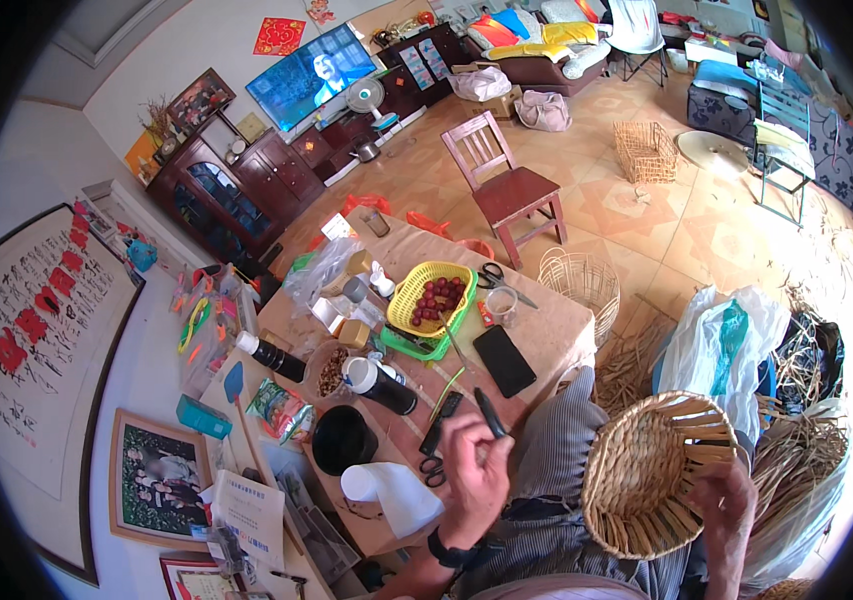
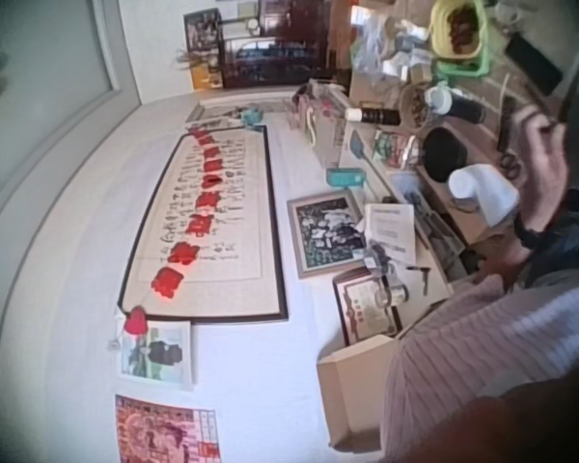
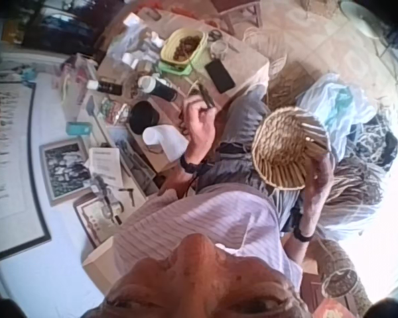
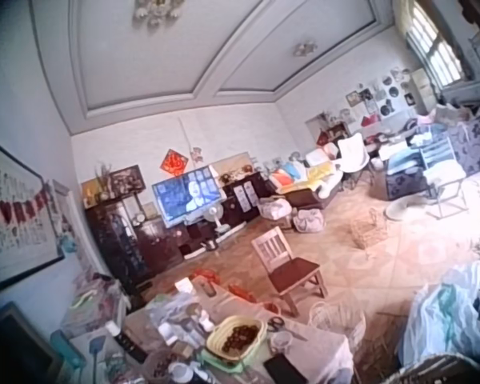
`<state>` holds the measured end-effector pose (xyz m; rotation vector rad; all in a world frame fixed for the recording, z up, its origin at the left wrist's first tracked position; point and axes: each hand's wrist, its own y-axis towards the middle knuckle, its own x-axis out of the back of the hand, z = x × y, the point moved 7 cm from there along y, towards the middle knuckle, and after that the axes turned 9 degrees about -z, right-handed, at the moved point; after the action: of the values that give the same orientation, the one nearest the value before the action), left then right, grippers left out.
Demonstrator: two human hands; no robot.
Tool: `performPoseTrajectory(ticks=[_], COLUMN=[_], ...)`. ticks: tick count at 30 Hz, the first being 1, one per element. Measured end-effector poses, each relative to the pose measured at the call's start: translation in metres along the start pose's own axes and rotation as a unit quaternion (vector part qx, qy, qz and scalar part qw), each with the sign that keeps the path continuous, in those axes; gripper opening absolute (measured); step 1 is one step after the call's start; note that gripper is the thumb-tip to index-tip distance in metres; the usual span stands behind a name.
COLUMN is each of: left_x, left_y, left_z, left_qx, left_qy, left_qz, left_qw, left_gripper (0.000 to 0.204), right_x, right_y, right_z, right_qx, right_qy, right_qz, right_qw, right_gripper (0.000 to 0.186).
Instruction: Weave a basket using dried plant fibers or straw.
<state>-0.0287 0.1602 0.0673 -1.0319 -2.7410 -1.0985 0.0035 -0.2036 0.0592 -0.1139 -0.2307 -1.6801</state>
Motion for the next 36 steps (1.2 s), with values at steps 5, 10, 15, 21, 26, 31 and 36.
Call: performPoseTrajectory(ticks=[5, 10, 15, 21, 26, 31, 36], left_x=[-0.027, -0.084, -0.095, -0.082, -0.072, -0.09, -0.098], left_y=[-0.032, -0.088, -0.104, -0.128, -0.129, -0.121, -0.143], left_z=[-0.101, -0.109, -0.13, -0.095, -0.076, -0.079, -0.079], left_qx=[-0.216, -0.065, -0.046, -0.377, -0.474, -0.402, -0.363], left_qy=[-0.102, -0.304, -0.309, -0.056, 0.072, 0.078, 0.04], left_qz=[0.195, 0.468, 0.494, 0.566, 0.591, 0.622, 0.658], left_qw=[0.951, 0.827, 0.811, 0.731, 0.649, 0.668, 0.658], left_gripper=[0.036, 0.032, 0.036, 0.028, 0.008, 0.008, 0.009], right_x=[-0.055, -0.053, 0.01, 0.125, 0.087, 0.039, 0.023], right_y=[-0.014, -0.009, -0.025, -0.061, -0.082, -0.079, -0.079], right_z=[0.022, 0.024, -0.06, -0.111, -0.099, -0.106, -0.092], right_qx=[-0.084, -0.138, -0.139, -0.081, -0.226, -0.167, -0.161], right_qy=[0.189, 0.299, 0.262, 0.113, 0.14, 0.205, 0.188], right_qz=[0.077, 0.101, -0.07, -0.128, -0.045, 0.027, 0.032], right_qw=[0.975, 0.939, 0.952, 0.982, 0.963, 0.964, 0.968], right_gripper=[0.054, 0.075, 0.061, 0.062, 0.047, 0.031, 0.034])
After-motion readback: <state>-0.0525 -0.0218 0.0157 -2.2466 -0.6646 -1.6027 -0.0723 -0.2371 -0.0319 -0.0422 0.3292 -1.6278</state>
